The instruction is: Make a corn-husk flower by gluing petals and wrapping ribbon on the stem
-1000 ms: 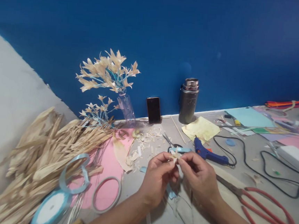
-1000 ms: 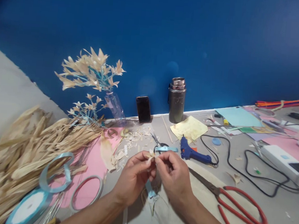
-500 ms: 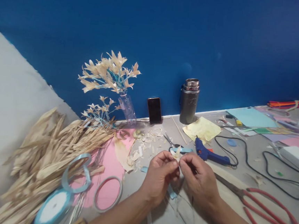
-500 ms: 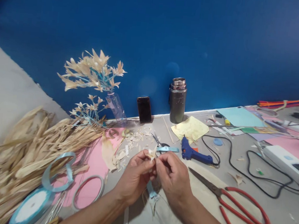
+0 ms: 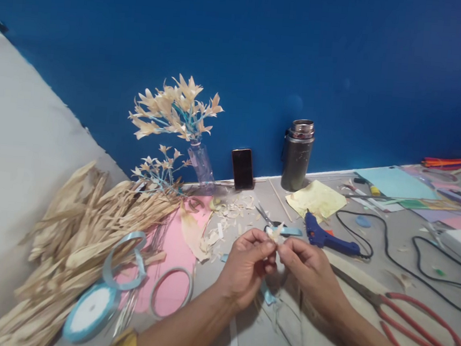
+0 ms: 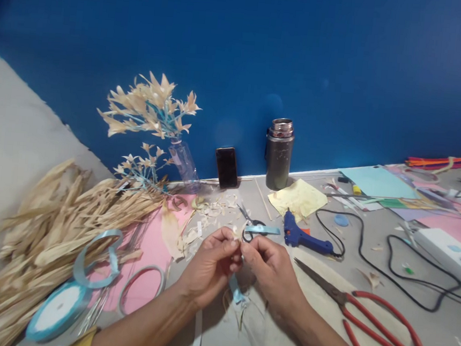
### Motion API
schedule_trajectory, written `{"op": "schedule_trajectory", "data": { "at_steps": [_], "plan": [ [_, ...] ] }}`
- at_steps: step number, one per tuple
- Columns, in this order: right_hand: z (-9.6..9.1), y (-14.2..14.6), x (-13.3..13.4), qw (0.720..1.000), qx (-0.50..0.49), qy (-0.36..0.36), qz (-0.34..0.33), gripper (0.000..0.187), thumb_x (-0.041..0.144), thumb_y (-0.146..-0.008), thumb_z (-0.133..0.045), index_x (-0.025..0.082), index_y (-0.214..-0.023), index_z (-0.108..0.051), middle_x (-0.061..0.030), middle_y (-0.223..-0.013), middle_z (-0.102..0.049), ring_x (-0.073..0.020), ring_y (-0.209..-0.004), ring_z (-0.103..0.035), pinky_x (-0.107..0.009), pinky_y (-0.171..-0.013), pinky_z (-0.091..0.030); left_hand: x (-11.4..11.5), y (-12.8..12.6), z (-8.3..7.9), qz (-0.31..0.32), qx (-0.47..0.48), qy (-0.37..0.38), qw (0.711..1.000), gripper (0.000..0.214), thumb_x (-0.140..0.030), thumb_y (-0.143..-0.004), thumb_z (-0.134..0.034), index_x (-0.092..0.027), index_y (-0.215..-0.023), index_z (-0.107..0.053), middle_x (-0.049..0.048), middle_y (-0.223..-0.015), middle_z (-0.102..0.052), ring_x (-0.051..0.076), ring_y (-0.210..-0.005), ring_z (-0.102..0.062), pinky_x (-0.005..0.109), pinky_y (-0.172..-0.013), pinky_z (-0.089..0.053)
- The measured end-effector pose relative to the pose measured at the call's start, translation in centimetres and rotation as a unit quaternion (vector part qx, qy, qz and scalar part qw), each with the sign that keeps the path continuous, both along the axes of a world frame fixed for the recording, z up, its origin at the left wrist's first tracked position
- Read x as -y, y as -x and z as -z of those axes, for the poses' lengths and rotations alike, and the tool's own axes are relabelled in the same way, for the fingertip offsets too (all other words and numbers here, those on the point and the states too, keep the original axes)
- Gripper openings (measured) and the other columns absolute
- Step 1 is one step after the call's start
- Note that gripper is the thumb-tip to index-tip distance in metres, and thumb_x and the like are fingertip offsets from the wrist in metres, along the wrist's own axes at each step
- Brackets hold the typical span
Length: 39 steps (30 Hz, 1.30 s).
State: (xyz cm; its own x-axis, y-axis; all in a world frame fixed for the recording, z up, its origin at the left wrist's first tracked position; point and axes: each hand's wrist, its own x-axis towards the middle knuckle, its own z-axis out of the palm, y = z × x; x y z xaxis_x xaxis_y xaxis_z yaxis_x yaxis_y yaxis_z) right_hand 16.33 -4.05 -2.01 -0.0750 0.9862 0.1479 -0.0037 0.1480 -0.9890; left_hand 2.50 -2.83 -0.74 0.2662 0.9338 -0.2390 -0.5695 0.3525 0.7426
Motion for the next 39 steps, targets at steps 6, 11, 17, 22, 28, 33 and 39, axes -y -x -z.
{"op": "schedule_trajectory", "data": {
  "at_steps": [6, 11, 17, 22, 28, 33, 39],
  "plan": [
    [0.5, -0.6, 0.0, 0.993, -0.109, 0.038, -0.007, 0.032, 0.046, -0.085, -0.073, 0.019, -0.070, -0.064, 0.0004, -0.066, -0.058, -0.0135, -0.061, -0.047, -0.025, -0.057, -0.038, -0.2, 0.2, -0.3, -0.011, -0.013, -0.022, 1.000, 0.030, -0.021, -0.063, -0.086, -0.016, -0.071, -0.057, -0.0032, -0.058, -0.059, 0.007, -0.050, -0.050, 0.018, -0.049, -0.037],
    [1.0, -1.0, -0.5, 0.977, -0.189, 0.092, 0.033, 0.026, 0.043, -0.079, -0.078, 0.017, -0.083, -0.074, -0.0022, -0.071, -0.062, -0.0087, -0.051, -0.036, -0.024, -0.047, -0.027, -0.5, 0.4, -0.1, -0.008, 0.020, -0.018, 1.000, 0.030, -0.018, -0.061, -0.085, -0.017, -0.072, -0.056, -0.0019, -0.062, -0.063, 0.007, -0.050, -0.051, 0.019, -0.049, -0.036],
    [0.9, -0.9, -0.5, 0.991, -0.118, 0.055, 0.039, 0.026, 0.044, -0.077, -0.080, 0.019, -0.081, -0.075, -0.0016, -0.073, -0.065, -0.0107, -0.057, -0.045, -0.024, -0.052, -0.034, -0.6, 0.4, 0.3, 0.009, -0.004, -0.012, 1.000, 0.030, -0.019, -0.062, -0.084, -0.017, -0.075, -0.057, -0.0002, -0.065, -0.066, 0.007, -0.049, -0.052, 0.019, -0.048, -0.036],
    [0.7, -0.8, -0.7, 0.994, -0.093, 0.043, 0.043, 0.026, 0.043, -0.073, -0.083, 0.019, -0.075, -0.073, -0.0032, -0.076, -0.069, -0.0175, -0.072, -0.058, -0.029, -0.068, -0.044, -0.5, 0.2, 0.5, -0.004, -0.061, -0.052, 0.997, 0.025, -0.022, -0.065, -0.082, -0.016, -0.071, -0.058, -0.0019, -0.060, -0.062, 0.007, -0.049, -0.049, 0.021, -0.051, -0.036],
    [0.7, -0.8, -1.0, 0.994, -0.084, 0.067, 0.028, 0.028, 0.043, -0.071, -0.082, 0.017, -0.072, -0.070, -0.0011, -0.069, -0.064, -0.0155, -0.066, -0.053, -0.029, -0.064, -0.041, -0.3, 0.2, 0.4, -0.030, -0.127, -0.082, 0.988, 0.023, -0.024, -0.065, -0.081, -0.017, -0.068, -0.059, -0.0047, -0.053, -0.053, 0.008, -0.048, -0.046, 0.022, -0.052, -0.034],
    [0.5, -0.6, -0.7, 0.994, -0.084, 0.071, 0.021, 0.028, 0.042, -0.072, -0.079, 0.018, -0.070, -0.065, 0.0030, -0.061, -0.054, -0.0123, -0.058, -0.043, -0.026, -0.057, -0.035, 0.0, 0.1, -0.5, -0.039, -0.195, -0.106, 0.974, 0.019, -0.023, -0.066, -0.077, -0.016, -0.067, -0.060, -0.0033, -0.056, -0.056, 0.008, -0.051, -0.047, 0.021, -0.053, -0.036],
    [0.6, -0.4, -0.5, 0.992, -0.102, 0.051, 0.059, 0.027, 0.041, -0.073, -0.076, 0.019, -0.069, -0.061, 0.0033, -0.061, -0.053, -0.0117, -0.057, -0.042, -0.025, -0.054, -0.033, 0.4, -0.1, -0.8, -0.016, -0.165, -0.134, 0.977, 0.018, -0.022, -0.066, -0.077, -0.016, -0.071, -0.061, -0.0010, -0.064, -0.062, 0.009, -0.055, -0.053, 0.022, -0.056, -0.041]
  ]
}}
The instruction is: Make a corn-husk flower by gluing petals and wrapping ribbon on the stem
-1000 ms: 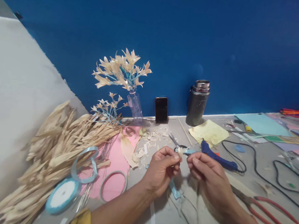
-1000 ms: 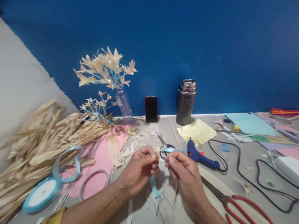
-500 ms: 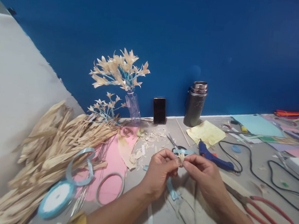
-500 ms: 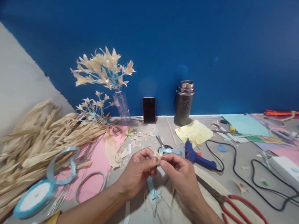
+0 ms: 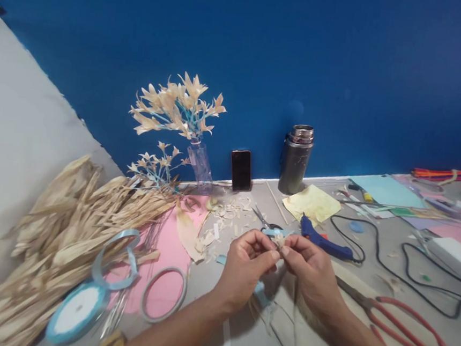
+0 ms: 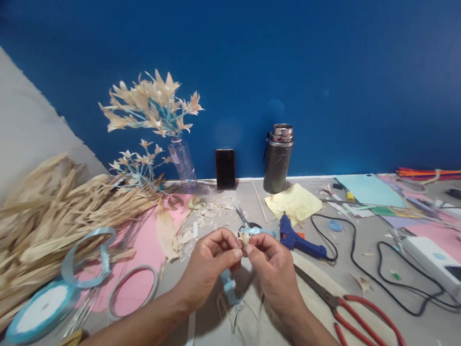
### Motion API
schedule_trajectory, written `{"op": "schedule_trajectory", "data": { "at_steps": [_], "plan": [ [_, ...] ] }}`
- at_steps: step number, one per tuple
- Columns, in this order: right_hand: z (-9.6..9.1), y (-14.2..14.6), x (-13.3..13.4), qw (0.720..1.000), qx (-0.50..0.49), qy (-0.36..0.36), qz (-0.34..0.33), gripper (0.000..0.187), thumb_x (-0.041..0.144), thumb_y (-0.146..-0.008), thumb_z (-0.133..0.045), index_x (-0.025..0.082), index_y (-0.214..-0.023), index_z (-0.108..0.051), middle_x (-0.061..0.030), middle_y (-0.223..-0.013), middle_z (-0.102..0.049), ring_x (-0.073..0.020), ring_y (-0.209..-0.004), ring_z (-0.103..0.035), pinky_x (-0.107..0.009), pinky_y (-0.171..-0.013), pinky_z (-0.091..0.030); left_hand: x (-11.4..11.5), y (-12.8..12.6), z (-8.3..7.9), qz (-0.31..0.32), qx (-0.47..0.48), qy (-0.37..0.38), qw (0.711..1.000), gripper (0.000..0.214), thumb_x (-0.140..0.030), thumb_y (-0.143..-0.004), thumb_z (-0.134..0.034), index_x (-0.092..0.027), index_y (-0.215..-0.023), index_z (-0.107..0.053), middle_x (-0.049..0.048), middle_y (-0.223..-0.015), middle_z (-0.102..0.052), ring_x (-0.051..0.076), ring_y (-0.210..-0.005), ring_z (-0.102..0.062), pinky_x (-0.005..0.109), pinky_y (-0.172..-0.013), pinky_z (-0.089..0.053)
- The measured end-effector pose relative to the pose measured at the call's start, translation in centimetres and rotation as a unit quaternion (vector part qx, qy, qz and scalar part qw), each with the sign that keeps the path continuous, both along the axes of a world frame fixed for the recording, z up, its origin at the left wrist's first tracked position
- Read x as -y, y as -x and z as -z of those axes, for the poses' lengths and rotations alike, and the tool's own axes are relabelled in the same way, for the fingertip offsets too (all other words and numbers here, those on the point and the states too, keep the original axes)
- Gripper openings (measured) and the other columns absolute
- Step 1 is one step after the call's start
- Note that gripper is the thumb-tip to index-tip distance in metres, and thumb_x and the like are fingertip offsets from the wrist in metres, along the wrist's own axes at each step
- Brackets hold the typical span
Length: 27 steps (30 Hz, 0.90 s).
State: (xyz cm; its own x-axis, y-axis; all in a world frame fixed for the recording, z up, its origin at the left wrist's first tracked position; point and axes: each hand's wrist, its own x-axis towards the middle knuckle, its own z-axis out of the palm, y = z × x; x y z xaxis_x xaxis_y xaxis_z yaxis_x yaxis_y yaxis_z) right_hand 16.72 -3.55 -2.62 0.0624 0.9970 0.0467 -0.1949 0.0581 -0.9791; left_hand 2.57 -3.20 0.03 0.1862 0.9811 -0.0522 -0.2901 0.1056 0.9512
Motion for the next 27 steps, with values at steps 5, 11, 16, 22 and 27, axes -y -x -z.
{"op": "schedule_trajectory", "data": {
  "at_steps": [5, 11, 16, 22, 27],
  "plan": [
    [-0.3, 0.0, -0.2, 0.998, -0.002, 0.000, 0.065, 0.025, 0.040, -0.072, -0.074, 0.020, -0.072, -0.059, 0.0050, -0.059, -0.052, -0.0106, -0.053, -0.041, -0.025, -0.053, -0.035, 0.2, 0.1, 0.5, -0.006, -0.015, -0.038, 0.999, 0.013, -0.023, -0.073, -0.074, -0.016, -0.084, -0.071, 0.0050, -0.079, -0.071, 0.013, -0.064, -0.058, 0.025, -0.062, -0.045],
    [-0.4, 0.5, 0.1, 0.989, 0.056, -0.040, 0.131, 0.022, 0.039, -0.072, -0.072, 0.020, -0.074, -0.061, 0.0006, -0.068, -0.061, -0.0151, -0.062, -0.054, -0.026, -0.058, -0.044, 0.1, 0.1, 1.3, -0.085, -0.108, -0.200, 0.970, 0.005, -0.017, -0.078, -0.073, -0.020, -0.079, -0.077, 0.0072, -0.094, -0.072, 0.021, -0.095, -0.065, 0.031, -0.083, -0.049],
    [0.0, 0.5, 0.2, 0.968, 0.176, -0.066, 0.166, 0.016, 0.035, -0.078, -0.066, 0.020, -0.076, -0.064, -0.0001, -0.067, -0.064, -0.0151, -0.058, -0.054, -0.027, -0.056, -0.044, 0.7, -0.4, 1.8, -0.083, -0.116, -0.205, 0.968, 0.016, -0.014, -0.082, -0.068, -0.022, -0.088, -0.079, 0.0089, -0.102, -0.075, 0.024, -0.104, -0.067, 0.037, -0.094, -0.051],
    [0.8, 0.4, 0.3, 0.926, 0.275, -0.156, 0.205, 0.015, 0.029, -0.086, -0.061, 0.021, -0.074, -0.064, 0.0015, -0.065, -0.060, -0.0133, -0.054, -0.052, -0.025, -0.052, -0.042, 1.4, -0.8, 2.3, -0.081, -0.126, -0.177, 0.973, 0.021, -0.013, -0.082, -0.066, -0.023, -0.094, -0.080, 0.0094, -0.110, -0.076, 0.025, -0.110, -0.067, 0.040, -0.102, -0.049],
    [1.4, 0.4, 0.6, 0.902, 0.310, -0.207, 0.218, 0.013, 0.024, -0.092, -0.057, 0.021, -0.081, -0.063, 0.0023, -0.071, -0.056, -0.0120, -0.054, -0.049, -0.025, -0.052, -0.041, 1.9, -0.9, 2.4, -0.085, -0.153, -0.196, 0.965, 0.024, -0.017, -0.087, -0.062, -0.025, -0.102, -0.079, 0.0076, -0.115, -0.074, 0.023, -0.114, -0.065, 0.039, -0.105, -0.047]
  ]
}}
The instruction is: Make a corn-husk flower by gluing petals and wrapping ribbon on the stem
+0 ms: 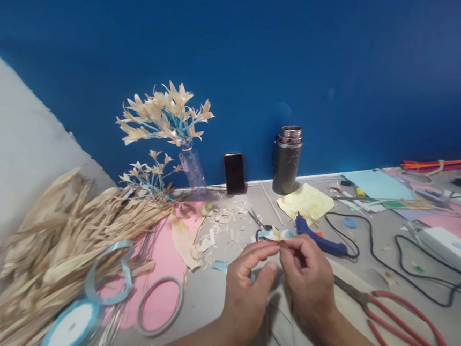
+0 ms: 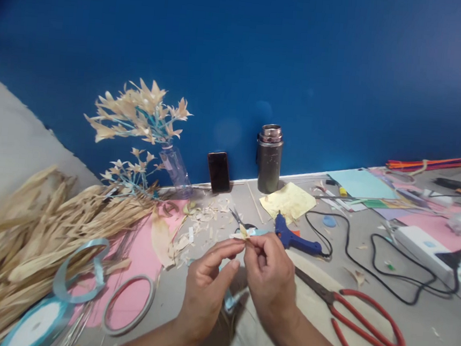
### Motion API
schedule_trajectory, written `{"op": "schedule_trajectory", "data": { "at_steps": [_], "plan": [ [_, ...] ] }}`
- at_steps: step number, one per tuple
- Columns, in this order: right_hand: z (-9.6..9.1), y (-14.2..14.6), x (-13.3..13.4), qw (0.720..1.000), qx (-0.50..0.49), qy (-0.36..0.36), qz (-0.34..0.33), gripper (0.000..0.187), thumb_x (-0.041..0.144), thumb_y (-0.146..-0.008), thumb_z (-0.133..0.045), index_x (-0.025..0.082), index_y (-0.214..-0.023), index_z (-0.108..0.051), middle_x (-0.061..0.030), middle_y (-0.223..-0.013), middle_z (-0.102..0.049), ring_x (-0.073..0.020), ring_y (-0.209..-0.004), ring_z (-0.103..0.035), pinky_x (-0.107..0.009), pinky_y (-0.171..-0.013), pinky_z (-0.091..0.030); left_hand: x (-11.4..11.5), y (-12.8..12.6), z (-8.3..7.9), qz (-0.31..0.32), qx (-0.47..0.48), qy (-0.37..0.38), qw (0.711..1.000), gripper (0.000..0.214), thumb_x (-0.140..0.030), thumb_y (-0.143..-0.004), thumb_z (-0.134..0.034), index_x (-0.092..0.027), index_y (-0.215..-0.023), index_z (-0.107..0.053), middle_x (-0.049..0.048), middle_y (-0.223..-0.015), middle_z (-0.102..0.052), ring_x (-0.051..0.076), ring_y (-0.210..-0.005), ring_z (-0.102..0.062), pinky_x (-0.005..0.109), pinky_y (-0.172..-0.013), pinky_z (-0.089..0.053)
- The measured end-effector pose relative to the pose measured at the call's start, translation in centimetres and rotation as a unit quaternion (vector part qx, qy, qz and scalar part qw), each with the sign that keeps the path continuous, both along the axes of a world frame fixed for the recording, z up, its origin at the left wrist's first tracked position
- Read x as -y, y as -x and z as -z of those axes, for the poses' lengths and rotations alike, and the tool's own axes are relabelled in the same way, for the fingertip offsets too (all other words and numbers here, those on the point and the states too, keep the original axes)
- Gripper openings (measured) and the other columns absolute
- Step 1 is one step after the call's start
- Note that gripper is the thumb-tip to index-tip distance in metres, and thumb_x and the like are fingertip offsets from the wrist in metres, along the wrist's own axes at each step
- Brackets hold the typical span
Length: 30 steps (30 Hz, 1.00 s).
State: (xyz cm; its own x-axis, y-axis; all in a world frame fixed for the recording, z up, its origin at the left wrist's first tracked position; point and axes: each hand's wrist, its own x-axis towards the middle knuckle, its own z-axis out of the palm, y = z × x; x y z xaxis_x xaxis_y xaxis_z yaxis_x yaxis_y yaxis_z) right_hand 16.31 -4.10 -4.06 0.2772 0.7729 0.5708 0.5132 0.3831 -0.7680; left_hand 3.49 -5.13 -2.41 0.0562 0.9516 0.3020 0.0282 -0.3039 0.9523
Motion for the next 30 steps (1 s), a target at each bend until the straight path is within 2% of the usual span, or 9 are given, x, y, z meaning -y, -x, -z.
{"op": "schedule_trajectory", "data": {
  "at_steps": [4, 8, 13, 15, 18, 21, 24, 28, 30],
  "plan": [
    [0.2, -0.1, 0.1, 0.999, 0.014, -0.018, -0.039, 0.010, 0.019, -0.094, -0.054, 0.020, -0.091, -0.064, -0.0007, -0.080, -0.060, -0.0145, -0.065, -0.057, -0.027, -0.059, -0.046, 0.2, -0.1, 0.5, -0.024, -0.006, 0.007, 1.000, 0.027, -0.018, -0.087, -0.063, -0.025, -0.108, -0.077, 0.0074, -0.123, -0.071, 0.023, -0.121, -0.061, 0.039, -0.110, -0.043],
    [0.2, 0.0, 0.3, 0.993, 0.018, -0.051, -0.107, 0.024, 0.016, -0.095, -0.051, 0.019, -0.115, -0.065, -0.0055, -0.093, -0.066, -0.0177, -0.081, -0.064, -0.029, -0.071, -0.052, -0.2, -0.1, 1.0, -0.037, 0.006, 0.019, 0.999, 0.032, -0.020, -0.087, -0.064, -0.024, -0.117, -0.074, 0.0089, -0.133, -0.066, 0.024, -0.129, -0.056, 0.041, -0.114, -0.039],
    [-0.3, 0.1, 0.5, 0.985, -0.030, -0.046, -0.161, 0.029, 0.019, -0.095, -0.053, 0.021, -0.118, -0.071, -0.0074, -0.098, -0.074, -0.0199, -0.088, -0.069, -0.030, -0.077, -0.056, -1.4, 0.4, 0.5, -0.048, 0.033, 0.010, 0.998, 0.024, -0.021, -0.083, -0.071, -0.024, -0.106, -0.075, 0.0076, -0.122, -0.069, 0.023, -0.116, -0.061, 0.037, -0.104, -0.045],
    [-0.6, 0.1, 0.5, 0.981, -0.061, -0.018, -0.183, 0.029, 0.022, -0.095, -0.056, 0.023, -0.117, -0.074, -0.0082, -0.104, -0.075, -0.0218, -0.095, -0.070, -0.033, -0.083, -0.056, -1.9, 0.6, 0.0, -0.050, 0.049, 0.009, 0.998, 0.018, -0.019, -0.079, -0.075, -0.022, -0.097, -0.075, 0.0065, -0.110, -0.071, 0.021, -0.106, -0.064, 0.034, -0.096, -0.049],
    [-1.0, -0.1, 0.6, 0.969, -0.126, 0.044, -0.206, 0.026, 0.029, -0.093, -0.060, 0.026, -0.111, -0.079, -0.0083, -0.108, -0.076, -0.0246, -0.100, -0.069, -0.035, -0.084, -0.055, -2.5, 0.8, -0.8, -0.034, 0.104, 0.050, 0.993, 0.015, -0.018, -0.072, -0.080, -0.019, -0.086, -0.072, 0.0048, -0.097, -0.069, 0.019, -0.089, -0.066, 0.033, -0.084, -0.053],
    [-1.2, -0.2, 0.3, 0.946, -0.204, 0.127, -0.217, 0.026, 0.039, -0.090, -0.065, 0.025, -0.103, -0.082, -0.0082, -0.097, -0.077, -0.0213, -0.077, -0.066, -0.032, -0.067, -0.053, -2.8, 1.0, -1.2, -0.020, 0.156, 0.098, 0.983, 0.014, -0.018, -0.070, -0.079, -0.017, -0.078, -0.068, 0.0030, -0.088, -0.069, 0.016, -0.075, -0.065, 0.031, -0.075, -0.054],
    [-1.2, -0.4, 0.0, 0.916, -0.260, 0.205, -0.225, 0.029, 0.045, -0.083, -0.072, 0.021, -0.095, -0.082, -0.0063, -0.080, -0.075, -0.0156, -0.059, -0.057, -0.028, -0.055, -0.045, -3.0, 1.2, -1.2, -0.041, 0.142, 0.109, 0.983, 0.012, -0.017, -0.068, -0.078, -0.017, -0.071, -0.067, 0.0008, -0.076, -0.067, 0.014, -0.072, -0.062, 0.027, -0.073, -0.050],
    [-1.5, -0.3, -0.4, 0.906, -0.301, 0.200, -0.222, 0.027, 0.044, -0.075, -0.080, 0.018, -0.076, -0.077, -0.0059, -0.081, -0.075, -0.0189, -0.077, -0.063, -0.030, -0.072, -0.049, -3.0, 1.1, -0.9, -0.025, 0.131, 0.145, 0.980, 0.016, -0.020, -0.066, -0.081, -0.016, -0.072, -0.066, 0.0002, -0.070, -0.067, 0.013, -0.067, -0.059, 0.025, -0.068, -0.047],
    [-1.8, -0.2, -0.5, 0.897, -0.325, 0.209, -0.215, 0.029, 0.044, -0.070, -0.083, 0.018, -0.073, -0.073, -0.0041, -0.076, -0.072, -0.0176, -0.073, -0.062, -0.029, -0.068, -0.048, -2.9, 1.0, -0.9, -0.016, 0.128, 0.158, 0.979, 0.018, -0.022, -0.066, -0.081, -0.016, -0.071, -0.065, 0.0001, -0.067, -0.066, 0.013, -0.065, -0.058, 0.025, -0.066, -0.046]
  ]
}}
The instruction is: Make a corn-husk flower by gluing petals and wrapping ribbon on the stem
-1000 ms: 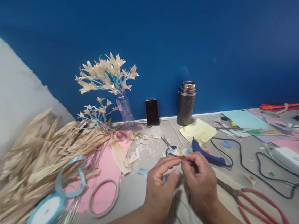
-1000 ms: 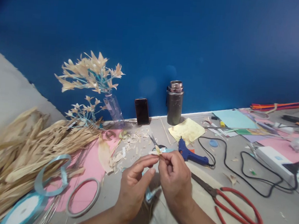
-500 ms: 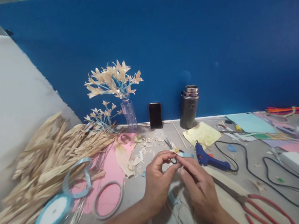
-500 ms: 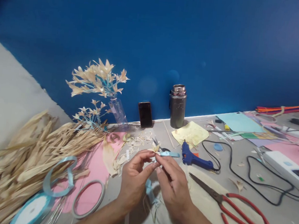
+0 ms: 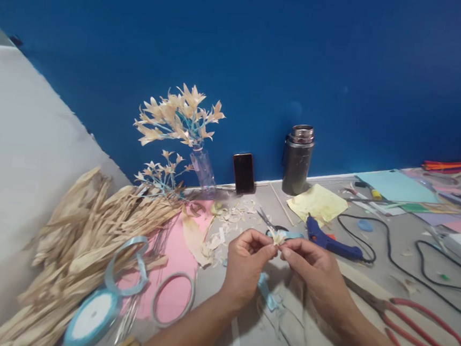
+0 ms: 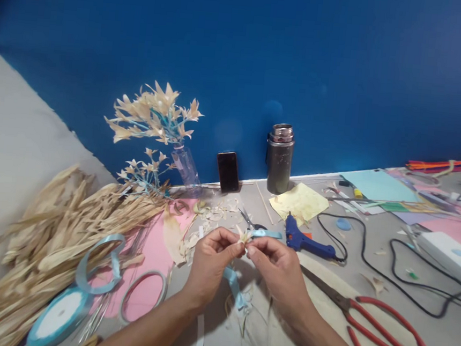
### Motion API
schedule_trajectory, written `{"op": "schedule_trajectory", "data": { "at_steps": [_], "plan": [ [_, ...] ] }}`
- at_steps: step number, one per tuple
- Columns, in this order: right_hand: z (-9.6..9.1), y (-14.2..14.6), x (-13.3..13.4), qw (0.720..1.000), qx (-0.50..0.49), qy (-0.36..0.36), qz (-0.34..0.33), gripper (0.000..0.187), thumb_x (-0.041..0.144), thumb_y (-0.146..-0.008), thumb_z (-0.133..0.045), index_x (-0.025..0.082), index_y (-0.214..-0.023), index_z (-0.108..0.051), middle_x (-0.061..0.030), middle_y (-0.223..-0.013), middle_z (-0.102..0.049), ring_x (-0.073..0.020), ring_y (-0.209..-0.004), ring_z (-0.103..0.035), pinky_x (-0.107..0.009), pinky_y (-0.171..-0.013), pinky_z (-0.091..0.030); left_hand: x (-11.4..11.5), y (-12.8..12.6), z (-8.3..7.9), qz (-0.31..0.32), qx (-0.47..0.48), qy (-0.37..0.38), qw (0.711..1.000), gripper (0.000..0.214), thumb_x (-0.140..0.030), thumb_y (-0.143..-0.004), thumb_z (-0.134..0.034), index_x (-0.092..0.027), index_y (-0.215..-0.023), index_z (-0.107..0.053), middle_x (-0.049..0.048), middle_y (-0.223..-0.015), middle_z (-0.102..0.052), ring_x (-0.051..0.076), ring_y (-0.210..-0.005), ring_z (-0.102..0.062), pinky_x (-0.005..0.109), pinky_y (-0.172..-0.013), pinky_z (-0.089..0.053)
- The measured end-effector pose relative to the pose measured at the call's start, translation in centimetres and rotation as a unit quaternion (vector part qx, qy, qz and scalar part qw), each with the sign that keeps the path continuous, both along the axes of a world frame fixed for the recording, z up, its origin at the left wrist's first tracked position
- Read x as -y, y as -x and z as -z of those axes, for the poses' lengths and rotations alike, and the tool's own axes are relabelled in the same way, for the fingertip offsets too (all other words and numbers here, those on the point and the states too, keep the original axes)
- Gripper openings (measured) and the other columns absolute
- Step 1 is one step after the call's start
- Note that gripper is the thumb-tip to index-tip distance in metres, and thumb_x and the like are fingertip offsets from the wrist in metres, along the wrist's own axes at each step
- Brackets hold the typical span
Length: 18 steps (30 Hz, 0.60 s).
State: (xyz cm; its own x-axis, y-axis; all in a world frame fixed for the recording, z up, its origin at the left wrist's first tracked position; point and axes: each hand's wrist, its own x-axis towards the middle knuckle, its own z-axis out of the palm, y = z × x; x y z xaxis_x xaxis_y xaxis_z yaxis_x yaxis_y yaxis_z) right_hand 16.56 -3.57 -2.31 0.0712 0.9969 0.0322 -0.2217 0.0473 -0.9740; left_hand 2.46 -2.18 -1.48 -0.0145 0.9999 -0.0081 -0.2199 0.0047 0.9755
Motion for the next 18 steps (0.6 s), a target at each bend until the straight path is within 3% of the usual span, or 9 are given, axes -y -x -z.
{"op": "schedule_trajectory", "data": {
  "at_steps": [4, 8, 14, 18],
  "plan": [
    [-0.38, 0.10, -0.05, 0.997, -0.054, 0.047, 0.000, 0.037, 0.043, -0.059, -0.090, 0.018, -0.074, -0.067, 0.0012, -0.065, -0.064, -0.0134, -0.058, -0.056, -0.025, -0.054, -0.043, 0.17, -0.09, -0.18, 0.032, 0.017, 0.011, 0.999, 0.020, -0.024, -0.067, -0.081, -0.016, -0.071, -0.063, -0.0002, -0.063, -0.065, 0.012, -0.061, -0.057, 0.024, -0.063, -0.043],
    [-0.13, 0.03, -0.12, 0.992, -0.095, 0.063, -0.049, 0.040, 0.043, -0.063, -0.089, 0.017, -0.087, -0.070, 0.0001, -0.069, -0.066, -0.0142, -0.059, -0.059, -0.023, -0.051, -0.040, 0.20, -0.18, -0.10, 0.085, 0.073, 0.050, 0.993, 0.024, -0.024, -0.065, -0.083, -0.016, -0.071, -0.061, -0.0011, -0.058, -0.062, 0.011, -0.057, -0.057, 0.024, -0.063, -0.043],
    [-0.17, 0.06, -0.11, 0.981, -0.151, 0.102, -0.065, 0.034, 0.041, -0.065, -0.088, 0.019, -0.077, -0.064, 0.0000, -0.063, -0.064, -0.0137, -0.057, -0.056, -0.023, -0.051, -0.039, 0.22, -0.41, 0.06, 0.120, 0.149, 0.097, 0.977, 0.023, -0.022, -0.062, -0.083, -0.015, -0.072, -0.063, 0.0014, -0.062, -0.065, 0.012, -0.060, -0.059, 0.026, -0.067, -0.045],
    [-0.29, -0.05, -0.14, 0.981, -0.157, 0.102, -0.047, 0.036, 0.039, -0.064, -0.088, 0.019, -0.083, -0.065, 0.0035, -0.062, -0.058, -0.0076, -0.047, -0.040, -0.020, -0.044, -0.029, 0.26, -0.43, 0.06, 0.131, 0.156, 0.105, 0.973, 0.023, -0.022, -0.062, -0.082, -0.015, -0.072, -0.063, 0.0024, -0.065, -0.066, 0.012, -0.061, -0.059, 0.026, -0.067, -0.045]
  ]
}}
